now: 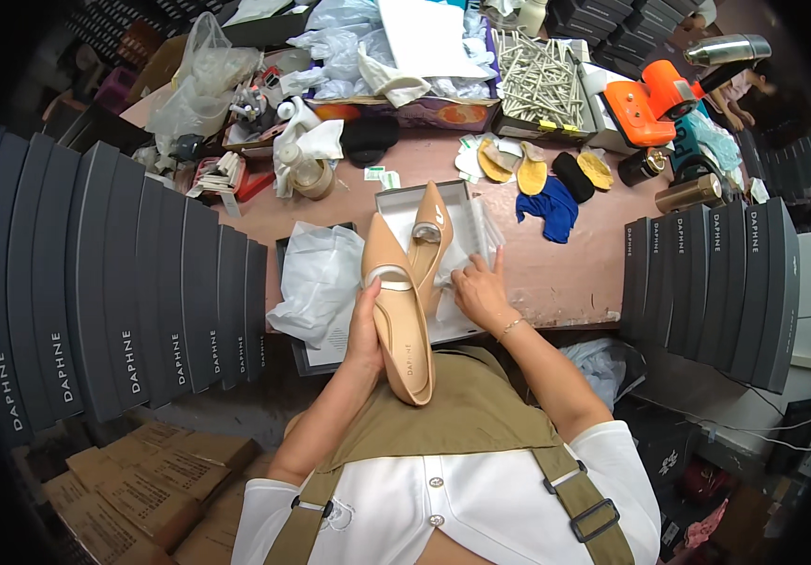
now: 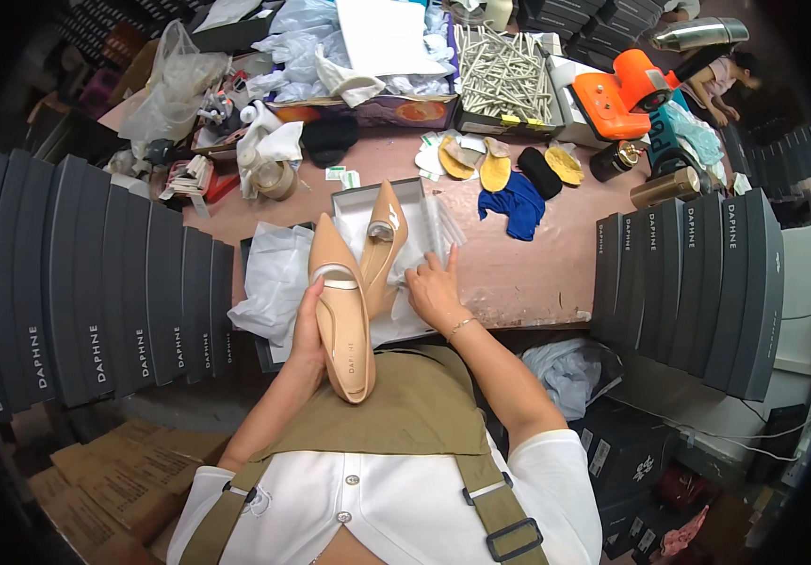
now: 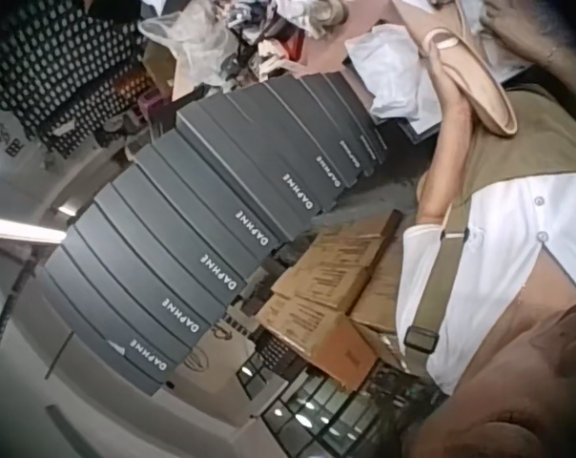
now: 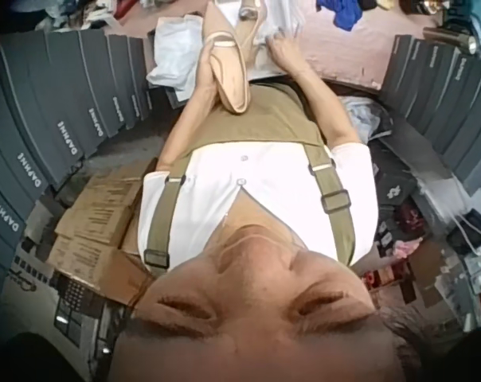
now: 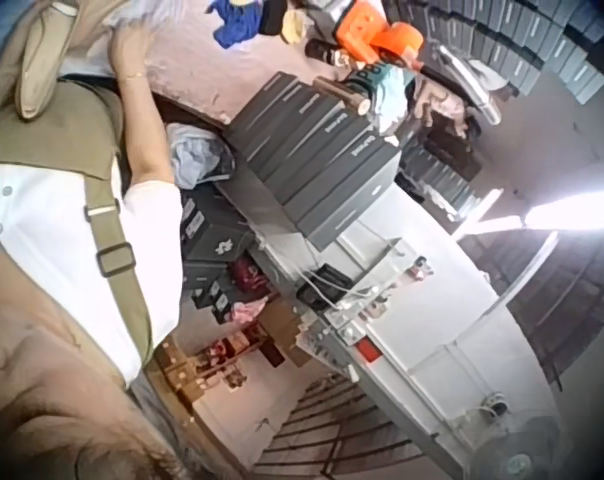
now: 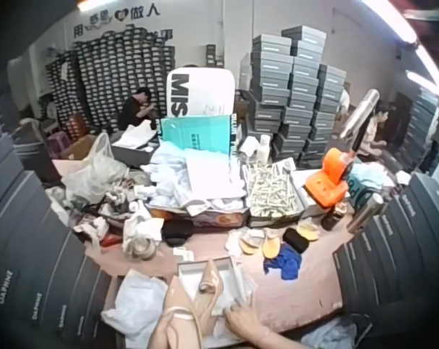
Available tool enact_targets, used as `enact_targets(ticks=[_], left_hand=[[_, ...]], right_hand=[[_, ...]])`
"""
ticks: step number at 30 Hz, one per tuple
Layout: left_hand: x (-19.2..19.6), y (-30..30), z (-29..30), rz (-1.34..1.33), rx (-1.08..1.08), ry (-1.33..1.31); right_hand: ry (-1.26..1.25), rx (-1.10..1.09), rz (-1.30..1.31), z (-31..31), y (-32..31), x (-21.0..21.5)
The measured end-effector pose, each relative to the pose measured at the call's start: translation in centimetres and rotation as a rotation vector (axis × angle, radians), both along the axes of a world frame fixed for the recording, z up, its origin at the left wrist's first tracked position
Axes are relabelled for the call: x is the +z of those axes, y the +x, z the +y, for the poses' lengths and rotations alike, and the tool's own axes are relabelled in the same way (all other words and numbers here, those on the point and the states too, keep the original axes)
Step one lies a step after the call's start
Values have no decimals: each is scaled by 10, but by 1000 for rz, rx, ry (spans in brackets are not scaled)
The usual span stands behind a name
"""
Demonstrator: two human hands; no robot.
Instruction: Inspecting and packing high-heeled shoes into boxes at a finishing station.
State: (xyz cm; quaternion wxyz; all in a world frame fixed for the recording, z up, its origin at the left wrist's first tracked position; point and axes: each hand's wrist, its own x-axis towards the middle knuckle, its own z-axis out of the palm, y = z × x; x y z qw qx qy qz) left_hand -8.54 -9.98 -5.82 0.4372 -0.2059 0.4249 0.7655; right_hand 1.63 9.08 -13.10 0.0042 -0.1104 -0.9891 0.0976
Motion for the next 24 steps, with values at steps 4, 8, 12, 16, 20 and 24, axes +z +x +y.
enact_targets(ticks=[4, 8, 12, 16, 20, 24], left_hand=[[5, -4, -1, -29, -89, 124], [0, 6, 11, 1, -48, 177], [8, 8, 14, 162, -19, 122], [12, 10, 15, 245, -129, 131], [18, 16, 19, 251, -162, 108], [11, 17, 27, 209, -278, 198]], right_hand=[[-759, -183, 356, -12, -9, 98], [-645, 93, 209, -43, -33, 134], [-308, 92, 271, -48, -42, 107], [-446, -99, 500, -45, -42, 113], [-818, -126, 431, -38, -47, 99], [-838, -197, 329, -22, -39, 104]])
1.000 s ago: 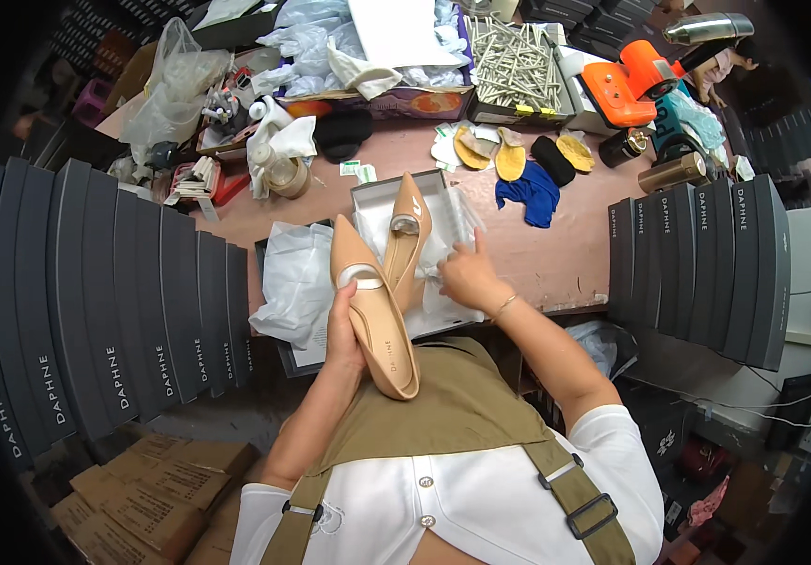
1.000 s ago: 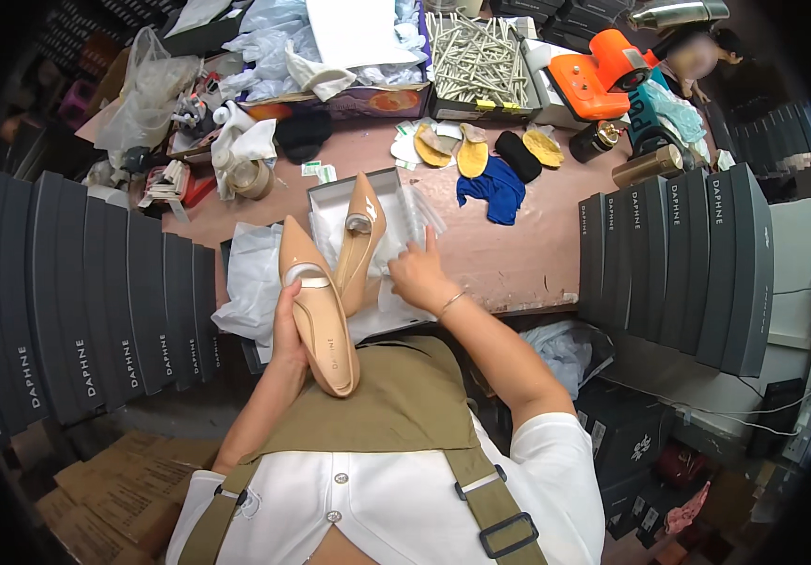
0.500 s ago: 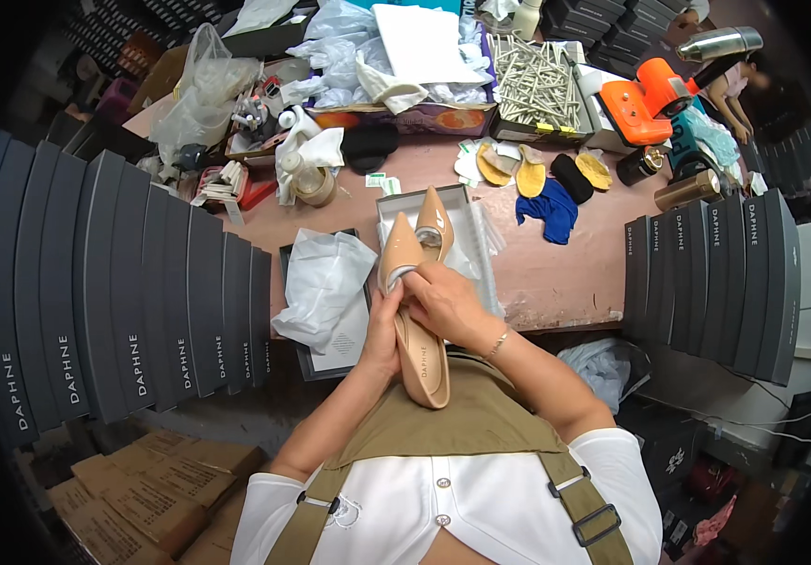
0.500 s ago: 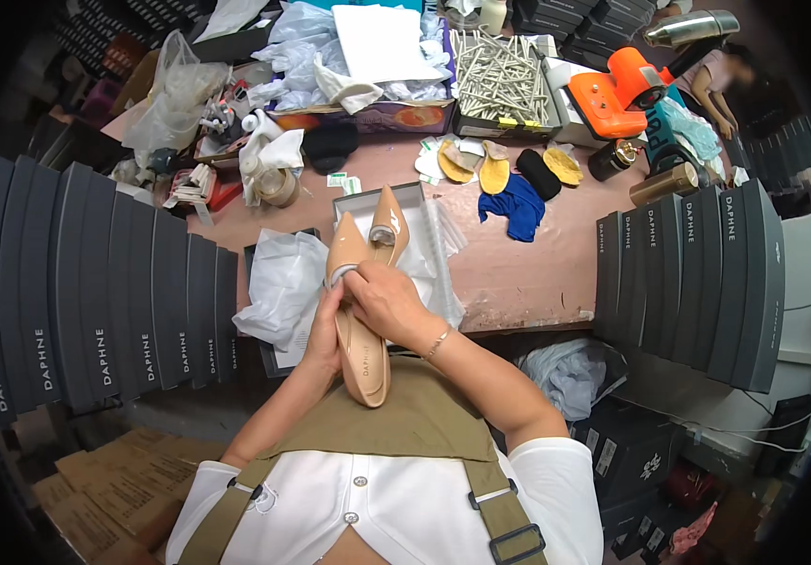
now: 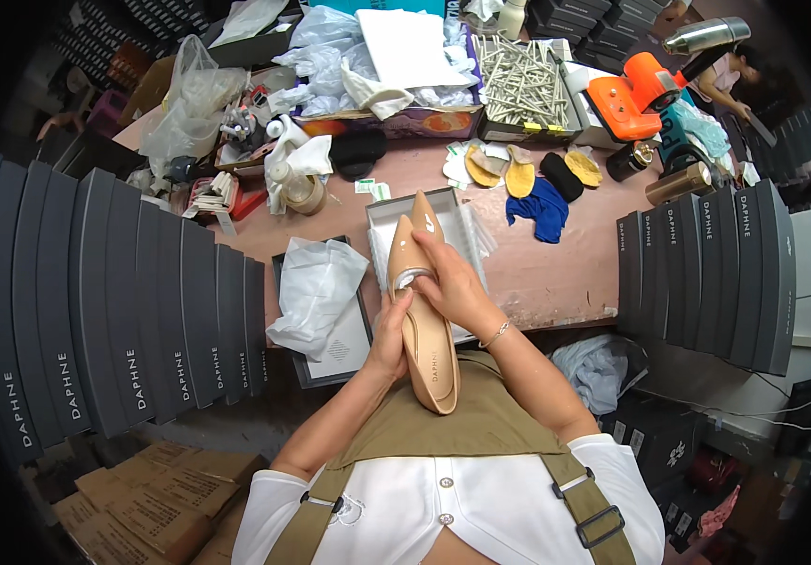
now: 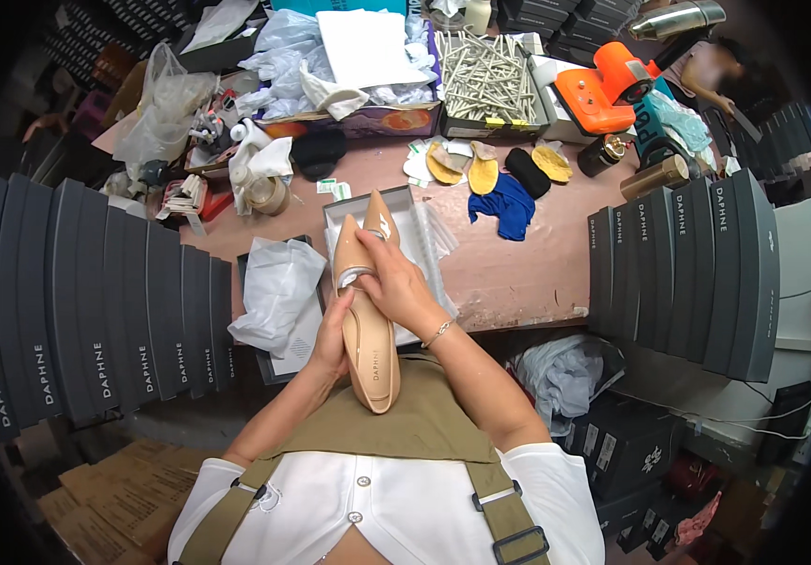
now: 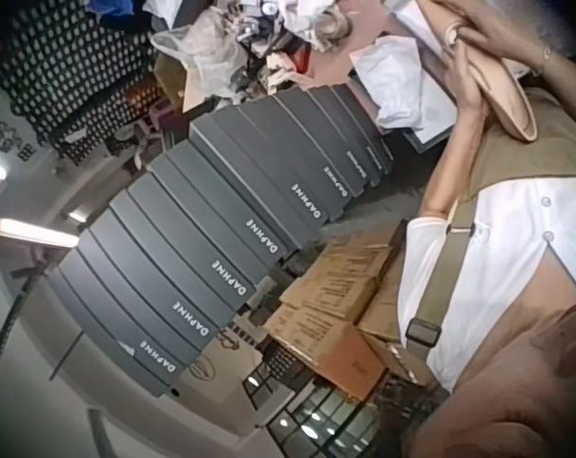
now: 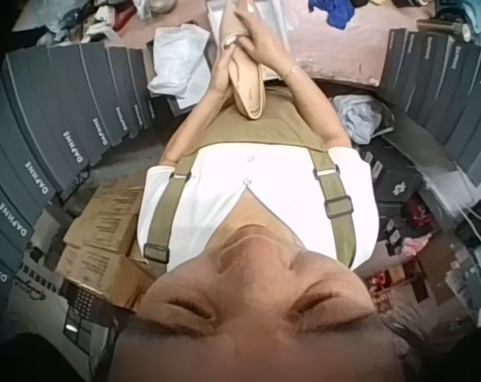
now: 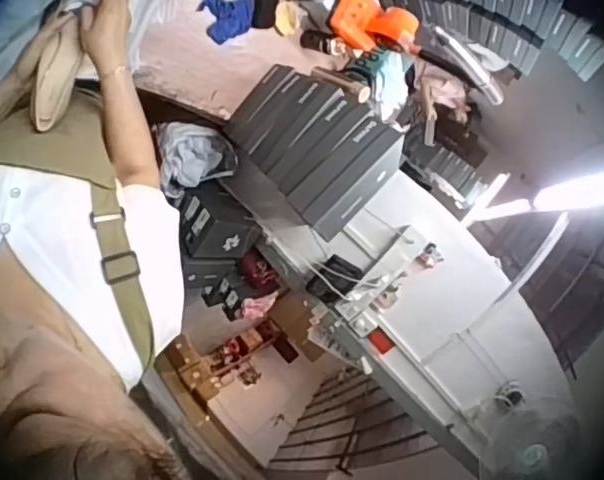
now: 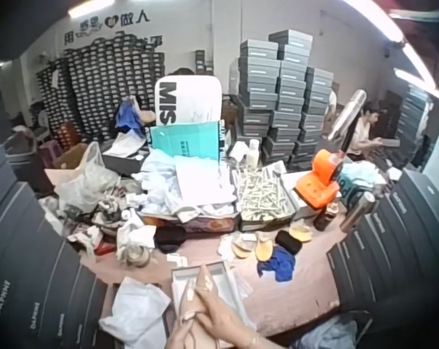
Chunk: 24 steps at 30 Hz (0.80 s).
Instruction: Inspecting and packing high-heeled shoes into boxes at a finishing station.
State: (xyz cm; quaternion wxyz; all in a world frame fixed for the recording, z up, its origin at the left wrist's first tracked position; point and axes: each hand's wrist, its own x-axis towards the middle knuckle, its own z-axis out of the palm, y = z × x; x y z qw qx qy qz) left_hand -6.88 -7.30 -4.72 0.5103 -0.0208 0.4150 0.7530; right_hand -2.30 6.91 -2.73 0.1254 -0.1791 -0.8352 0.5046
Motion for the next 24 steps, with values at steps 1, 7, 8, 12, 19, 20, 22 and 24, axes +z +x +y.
enact_targets(ticks=[1, 7, 8, 12, 19, 20, 22, 24], left_hand=[[5, 4, 3, 27, -32, 9], [-2, -6, 9, 1144, -309, -440], [-13, -9, 2, 1336, -463, -610], [-6, 4, 24, 1396, -727, -785], [-105, 34, 48, 664, 27, -537], [-109, 31, 47, 814, -17, -646], [-118, 33, 51, 717, -1, -677], [-113, 18, 54, 606, -35, -722]], right_hand=[[-148, -48, 4, 3, 9, -1], [-688, -278, 103, 68, 86, -30], [-667, -284, 54, 92, 95, -37], [-483, -212, -228, 159, 98, -114], [-120, -294, -300, 134, 120, -167], [-201, -256, -348, 131, 131, -157], [-298, -255, -414, 129, 146, -170], [-506, -229, -461, 136, 140, -149]])
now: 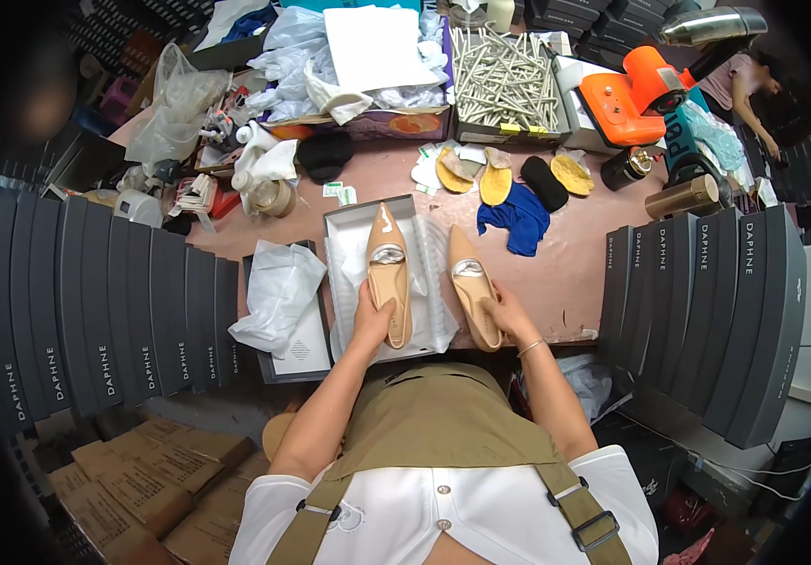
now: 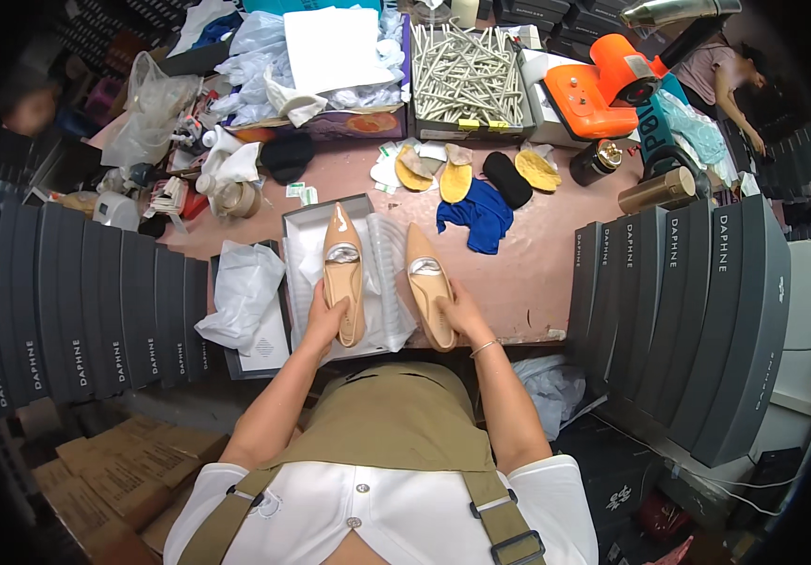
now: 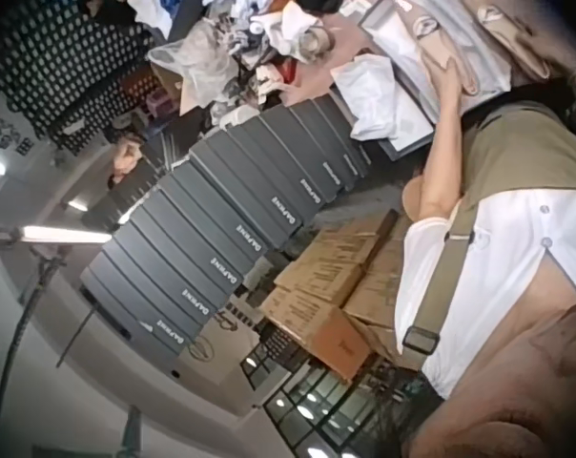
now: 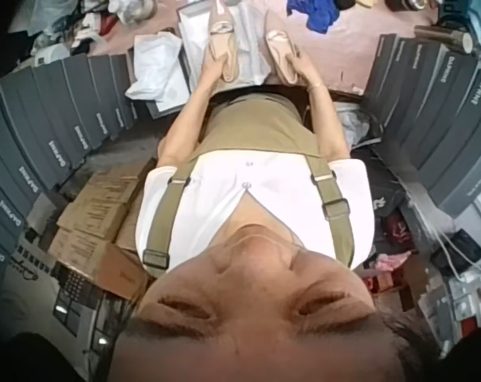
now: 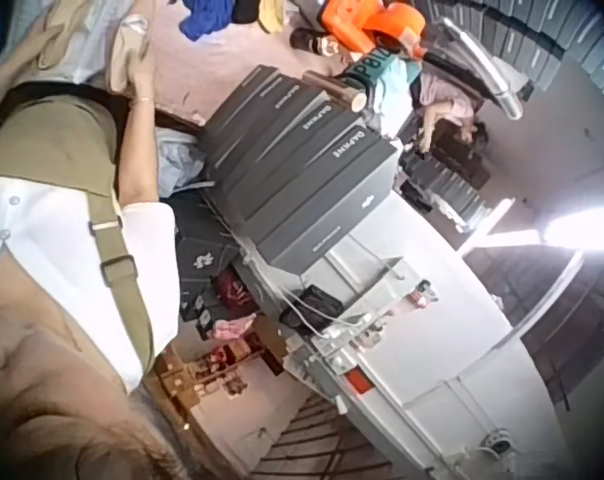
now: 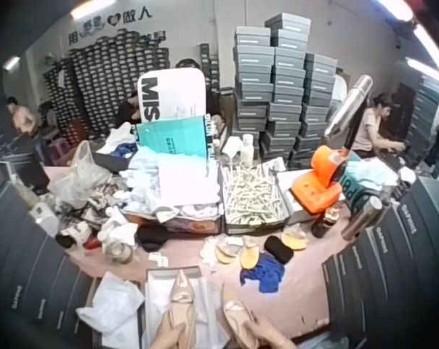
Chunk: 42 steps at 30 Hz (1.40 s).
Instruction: Inspecting and packing high-heeled shoes into boxes at a finishing station.
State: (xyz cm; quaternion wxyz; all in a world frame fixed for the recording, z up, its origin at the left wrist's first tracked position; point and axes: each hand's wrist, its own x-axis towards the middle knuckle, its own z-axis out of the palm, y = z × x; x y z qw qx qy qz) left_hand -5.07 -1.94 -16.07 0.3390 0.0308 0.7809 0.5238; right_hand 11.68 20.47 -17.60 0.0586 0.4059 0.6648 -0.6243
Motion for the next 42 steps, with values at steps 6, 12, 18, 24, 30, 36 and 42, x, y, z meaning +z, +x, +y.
enact_targets(ticks=[6, 12, 18, 24, 30, 36, 42], left_hand=[[80, -21, -46, -280, 153, 368], [114, -38, -99, -877, -114, 800], [123, 18, -88, -859, -31, 754], [102, 21, -93, -1402, -128, 1279], [90, 19, -94, -1428, -140, 1267], [100, 12, -92, -1265, -233, 1190], [116, 0, -101, -1193, -61, 801]], right_hand=[[-207, -109, 198, 38, 41, 80], [-1199, -114, 399, -28, 0, 134], [-1333, -147, 426, -129, -61, 122], [-1269, -299, 174, -153, -84, 149], [-1426, -382, 217, -157, -79, 132], [-1355, -396, 162, -156, -80, 156], [-1484, 22, 472, -141, -68, 121]])
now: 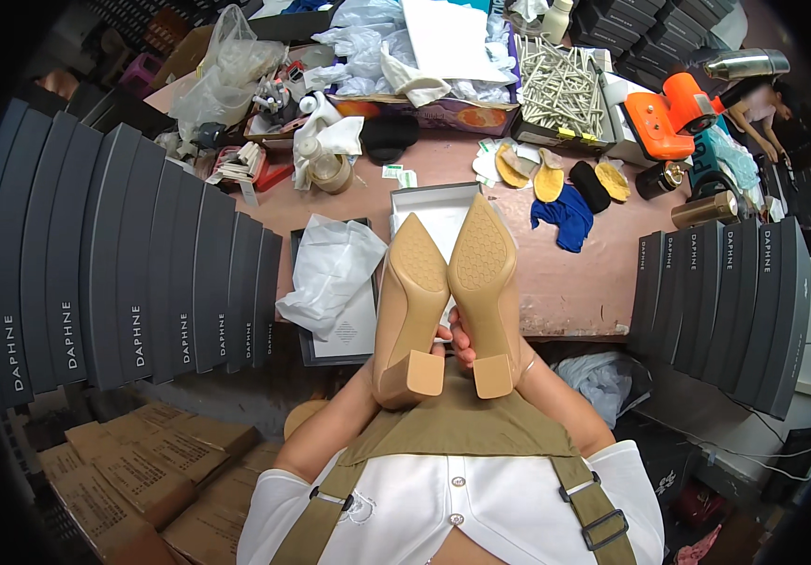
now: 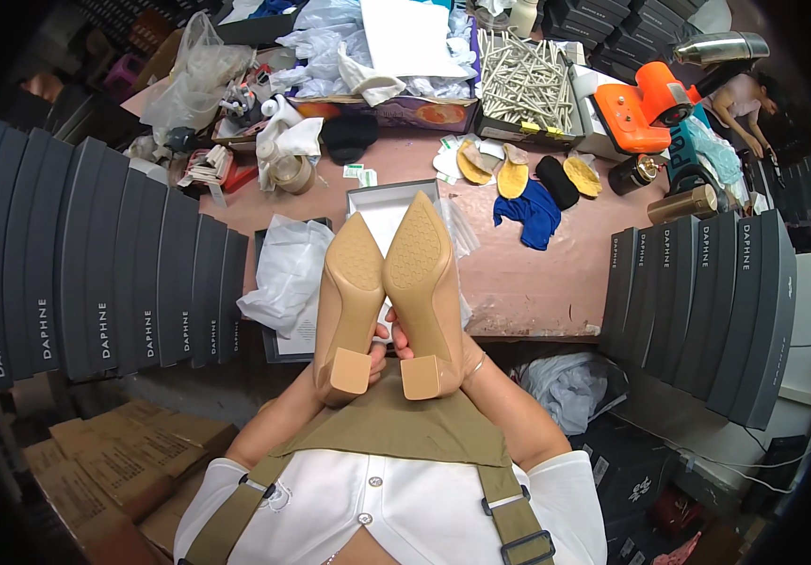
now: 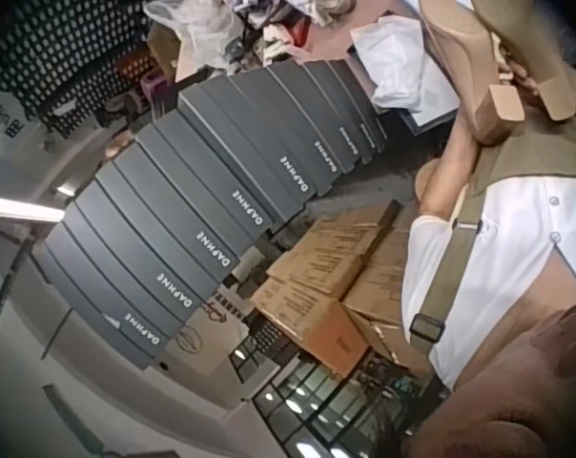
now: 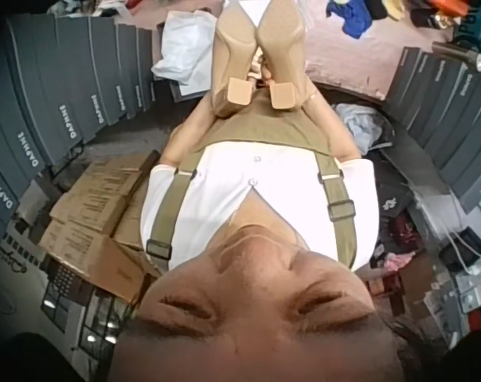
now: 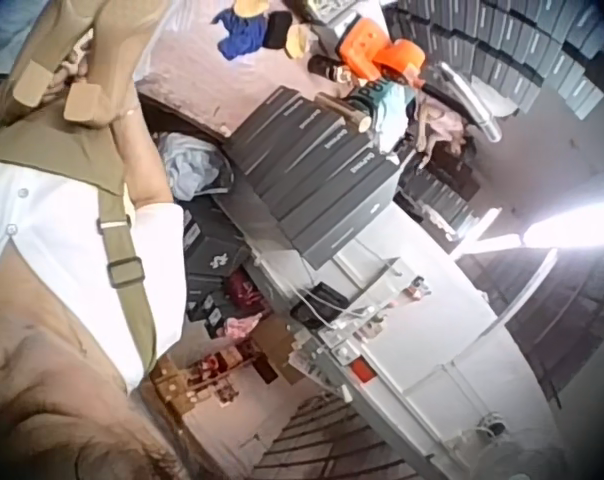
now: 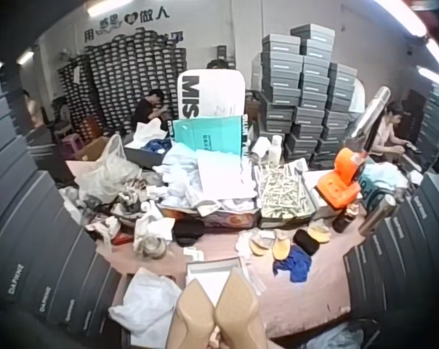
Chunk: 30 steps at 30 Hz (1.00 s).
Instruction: Inspecting and packing high-heeled shoes into boxes at a finishing station.
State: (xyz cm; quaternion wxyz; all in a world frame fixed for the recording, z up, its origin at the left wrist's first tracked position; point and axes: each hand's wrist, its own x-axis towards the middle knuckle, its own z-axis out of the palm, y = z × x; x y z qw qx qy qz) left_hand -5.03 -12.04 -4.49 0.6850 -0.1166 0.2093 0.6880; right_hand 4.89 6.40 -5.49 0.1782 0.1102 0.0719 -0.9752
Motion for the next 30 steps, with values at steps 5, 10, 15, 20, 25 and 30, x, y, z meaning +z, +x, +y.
enact_targets(ticks=[5, 10, 15, 20, 25, 30], left_hand=[[27, -39, -19, 284, -218, -185], [19, -48, -23, 381, -304, -249], [20, -44, -26, 512, -270, -440], [14, -40, -28, 527, -244, -414], [13, -42, -26, 517, -264, -416], [16, -49, -28, 351, -231, -200]], right_hand=[[587, 109, -173, 51, 1, 39], [866, 303, -62, 58, -6, 29], [882, 364, -35, 56, -7, 19], [836, 383, -33, 55, -8, 22], [758, 388, -38, 58, -9, 20], [653, 354, -101, 58, -12, 30]])
